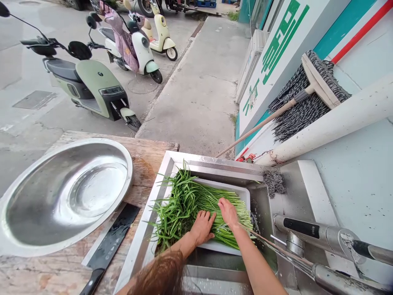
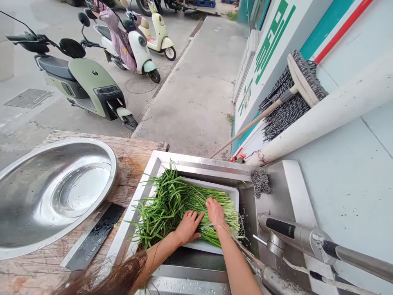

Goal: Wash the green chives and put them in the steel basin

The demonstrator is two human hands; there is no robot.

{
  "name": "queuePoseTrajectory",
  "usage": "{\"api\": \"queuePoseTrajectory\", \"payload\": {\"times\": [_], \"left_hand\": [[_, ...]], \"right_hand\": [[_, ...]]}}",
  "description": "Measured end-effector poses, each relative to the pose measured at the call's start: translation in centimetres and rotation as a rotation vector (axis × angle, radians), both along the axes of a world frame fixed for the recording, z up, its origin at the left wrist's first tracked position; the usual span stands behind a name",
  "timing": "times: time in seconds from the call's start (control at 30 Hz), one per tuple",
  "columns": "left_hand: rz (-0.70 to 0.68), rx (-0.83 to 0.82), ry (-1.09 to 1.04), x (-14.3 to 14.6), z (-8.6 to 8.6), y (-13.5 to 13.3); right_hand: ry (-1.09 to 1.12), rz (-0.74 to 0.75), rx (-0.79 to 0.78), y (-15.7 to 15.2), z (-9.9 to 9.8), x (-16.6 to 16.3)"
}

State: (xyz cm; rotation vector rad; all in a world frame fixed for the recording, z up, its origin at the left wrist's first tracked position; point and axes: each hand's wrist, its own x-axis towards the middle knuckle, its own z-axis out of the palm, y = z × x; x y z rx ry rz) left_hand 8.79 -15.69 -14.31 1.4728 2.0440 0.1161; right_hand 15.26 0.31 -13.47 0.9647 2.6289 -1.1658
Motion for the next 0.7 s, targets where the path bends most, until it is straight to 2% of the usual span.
{"api": "queuePoseTrajectory", "payload": {"times": [0.17, 0.23, 0.3, 0.4, 0.57, 0.63, 0.7], "left_hand": [[0.020, 0.005, -0.013, 0.1, 0.0, 0.0], [0.012, -0.003, 0.000, 0.1, 0.1, 0.1], [0.005, -0.018, 0.012, 0.1, 0.3, 0.2], [0.009, -0.019, 0.013, 0.1, 0.5, 0.2], [0.087, 0.055, -0.089, -0.1, 0.4, 0.2], [0.212, 0.138, -0.203, -0.7, 0.2, 0.9], [0.459, 0.218, -0.333, -1.8, -0.2, 2.2]], "right_hand": [[0.152, 0.079, -0.249, 4.0, 4.4, -1.5], [0.264, -0.003, -0.325, 5.5, 5.8, -2.3], [0.337, -0.143, -0.343, 6.4, 6.2, -3.0], [0.225, -0.236, -0.263, 6.2, 4.6, -3.5], [0.003, -0.063, -0.075, 3.1, -0.8, -3.8], [-0.056, 0.019, -0.015, 1.7, -2.4, -4.0], [-0.114, 0.083, 0.042, 0.6, -3.4, -4.0]]}}
